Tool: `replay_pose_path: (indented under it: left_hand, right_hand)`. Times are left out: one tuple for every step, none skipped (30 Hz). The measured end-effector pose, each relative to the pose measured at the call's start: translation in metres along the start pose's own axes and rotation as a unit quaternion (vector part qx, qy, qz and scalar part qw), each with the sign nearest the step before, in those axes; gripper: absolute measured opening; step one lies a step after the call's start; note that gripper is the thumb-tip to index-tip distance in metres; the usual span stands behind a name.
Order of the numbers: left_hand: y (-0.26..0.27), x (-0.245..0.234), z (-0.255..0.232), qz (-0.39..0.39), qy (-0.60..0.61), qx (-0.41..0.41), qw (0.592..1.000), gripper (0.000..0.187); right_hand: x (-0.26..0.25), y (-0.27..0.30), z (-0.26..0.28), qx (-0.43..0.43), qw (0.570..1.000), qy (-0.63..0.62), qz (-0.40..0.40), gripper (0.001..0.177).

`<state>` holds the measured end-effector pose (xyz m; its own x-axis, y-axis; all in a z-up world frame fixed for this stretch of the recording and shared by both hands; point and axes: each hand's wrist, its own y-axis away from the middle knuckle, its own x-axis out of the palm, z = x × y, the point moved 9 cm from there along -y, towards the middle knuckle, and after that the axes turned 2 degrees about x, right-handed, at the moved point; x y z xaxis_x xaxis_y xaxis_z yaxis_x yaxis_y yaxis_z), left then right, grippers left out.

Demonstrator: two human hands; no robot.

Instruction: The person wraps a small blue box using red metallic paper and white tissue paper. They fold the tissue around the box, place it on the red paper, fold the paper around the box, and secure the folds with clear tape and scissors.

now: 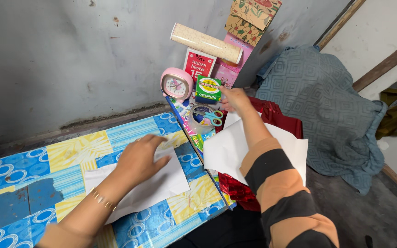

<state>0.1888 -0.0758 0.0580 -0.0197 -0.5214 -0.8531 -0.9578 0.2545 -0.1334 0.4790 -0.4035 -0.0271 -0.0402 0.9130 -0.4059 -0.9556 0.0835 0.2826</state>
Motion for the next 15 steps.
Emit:
replay_pose_path:
  left_hand:
    - [-0.016, 0.003, 0.0, -0.031, 0.048, 0.006, 0.998, 0.045]
    - [-0.035, 0.009, 0.001, -0.063, 0.095, 0.011, 0.993, 0.039]
    - [-0.058, 0.022, 0.006, -0.069, 0.152, 0.003, 0.986, 0.039]
    - [-0.08, 0.036, 0.011, -0.074, 0.209, -0.006, 0.975, 0.038]
    - [-0.101, 0.048, 0.014, -0.094, 0.254, -0.003, 0.963, 0.038]
    - [-0.121, 0.06, 0.018, -0.114, 0.298, 0.001, 0.948, 0.038]
    - [-0.138, 0.071, 0.022, -0.136, 0.303, -0.001, 0.943, 0.039]
    - [-0.155, 0.083, 0.026, -0.158, 0.308, -0.002, 0.938, 0.04]
    - [-0.169, 0.093, 0.029, -0.178, 0.313, -0.004, 0.933, 0.041]
    - [-0.182, 0.104, 0.034, -0.191, 0.307, -0.013, 0.932, 0.042]
    - [-0.194, 0.113, 0.038, -0.202, 0.301, -0.023, 0.932, 0.043]
    - [-0.205, 0.119, 0.041, -0.214, 0.295, -0.032, 0.931, 0.045]
    - [-0.215, 0.126, 0.046, -0.213, 0.294, -0.054, 0.93, 0.046]
    - [-0.224, 0.13, 0.05, -0.211, 0.293, -0.076, 0.929, 0.047]
    - [-0.231, 0.135, 0.054, -0.21, 0.291, -0.098, 0.928, 0.048]
  right_hand:
    - [0.007, -0.005, -0.006, 0.011, 1.0, -0.023, 0.003, 0.062]
    - [0.014, -0.009, -0.011, 0.023, 0.999, -0.045, 0.007, 0.066]
    - [0.019, -0.011, -0.014, 0.032, 0.998, -0.052, 0.006, 0.066]
    - [0.025, -0.011, -0.015, 0.042, 0.997, -0.058, 0.005, 0.067]
    - [0.028, -0.011, -0.014, 0.05, 0.997, -0.065, 0.004, 0.068]
    - [0.033, -0.01, -0.012, 0.053, 0.997, -0.062, 0.008, 0.069]
    - [0.037, -0.007, -0.013, 0.057, 0.996, -0.061, 0.013, 0.069]
    - [0.039, -0.005, -0.012, 0.062, 0.996, -0.059, 0.017, 0.07]
    - [0.04, -0.003, -0.011, 0.062, 0.996, -0.054, 0.023, 0.068]
    - [0.041, -0.001, -0.01, 0.063, 0.996, -0.05, 0.028, 0.066]
    - [0.041, 0.001, -0.009, 0.063, 0.996, -0.045, 0.033, 0.064]
    - [0.041, 0.003, -0.006, 0.06, 0.996, -0.049, 0.038, 0.061]
    - [0.04, 0.006, -0.005, 0.056, 0.996, -0.054, 0.042, 0.058]
    - [0.04, 0.008, -0.004, 0.053, 0.996, -0.059, 0.046, 0.054]
    - [0.039, 0.011, -0.003, 0.051, 0.995, -0.062, 0.051, 0.051]
